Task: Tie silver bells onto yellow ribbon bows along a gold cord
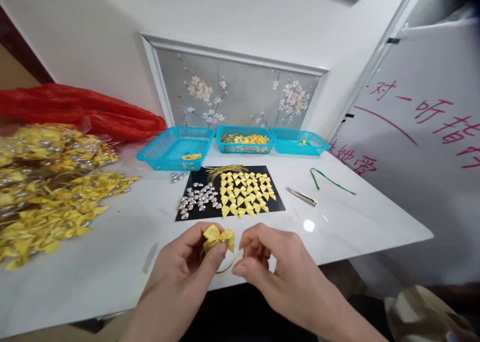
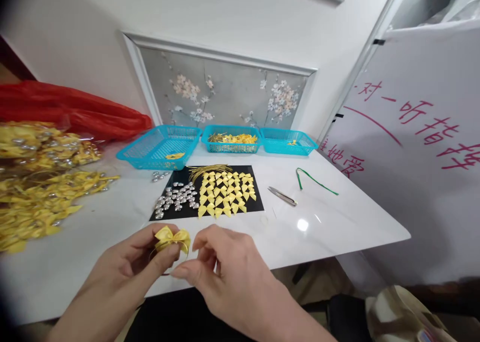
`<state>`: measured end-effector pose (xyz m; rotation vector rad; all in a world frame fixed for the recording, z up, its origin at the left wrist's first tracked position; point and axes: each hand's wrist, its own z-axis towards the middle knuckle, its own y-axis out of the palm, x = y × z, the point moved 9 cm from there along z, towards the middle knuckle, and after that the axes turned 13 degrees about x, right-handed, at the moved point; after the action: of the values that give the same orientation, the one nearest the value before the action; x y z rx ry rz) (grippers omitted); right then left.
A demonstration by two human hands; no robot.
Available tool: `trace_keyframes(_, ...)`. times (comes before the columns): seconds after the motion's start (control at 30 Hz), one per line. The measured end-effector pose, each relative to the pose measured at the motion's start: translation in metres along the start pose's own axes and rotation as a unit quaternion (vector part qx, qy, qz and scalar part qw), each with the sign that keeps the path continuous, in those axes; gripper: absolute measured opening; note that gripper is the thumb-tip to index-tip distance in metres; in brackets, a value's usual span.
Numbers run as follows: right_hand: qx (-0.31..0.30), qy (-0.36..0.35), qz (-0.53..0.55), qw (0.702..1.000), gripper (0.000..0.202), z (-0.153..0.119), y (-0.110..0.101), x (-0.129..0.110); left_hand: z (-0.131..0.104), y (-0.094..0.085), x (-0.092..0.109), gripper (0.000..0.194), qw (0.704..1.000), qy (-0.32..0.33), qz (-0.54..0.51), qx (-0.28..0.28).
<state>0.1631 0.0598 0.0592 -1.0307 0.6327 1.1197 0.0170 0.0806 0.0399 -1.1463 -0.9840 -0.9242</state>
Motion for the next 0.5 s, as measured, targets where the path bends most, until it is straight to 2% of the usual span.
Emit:
trace_keyframes(0.13, 0.010, -0.070, -0.053, 0.996, 0.019, 0.000, 0.009, -0.010, -0.005, -0.002, 0.009, 0.016, 0.997, 0.047, 0.057, 0.015)
trace_keyframes(0.23, 0.029, -0.098, -0.084, 0.991, 0.021, 0.006, 0.008, -0.014, -0.008, 0.002, 0.007, 0.021, 0.992, 0.066, 0.109, -0.015)
trace_keyframes(0.37, -0.027, -0.060, -0.085, 0.994, 0.022, 0.009, 0.007, -0.004, -0.007, 0.003, -0.003, 0.023, 0.997, 0.001, 0.038, -0.064)
trace_keyframes(0.43, -0.019, -0.053, -0.059, 0.997, 0.014, 0.010, -0.002, -0.001, -0.006, 0.002, -0.008, 0.024, 0.997, -0.041, -0.015, -0.070)
trace_keyframes(0.5, 0.008, -0.083, -0.031, 0.996, 0.023, 0.009, -0.012, -0.002, -0.007, 0.005, -0.011, 0.027, 0.992, -0.074, -0.054, -0.088)
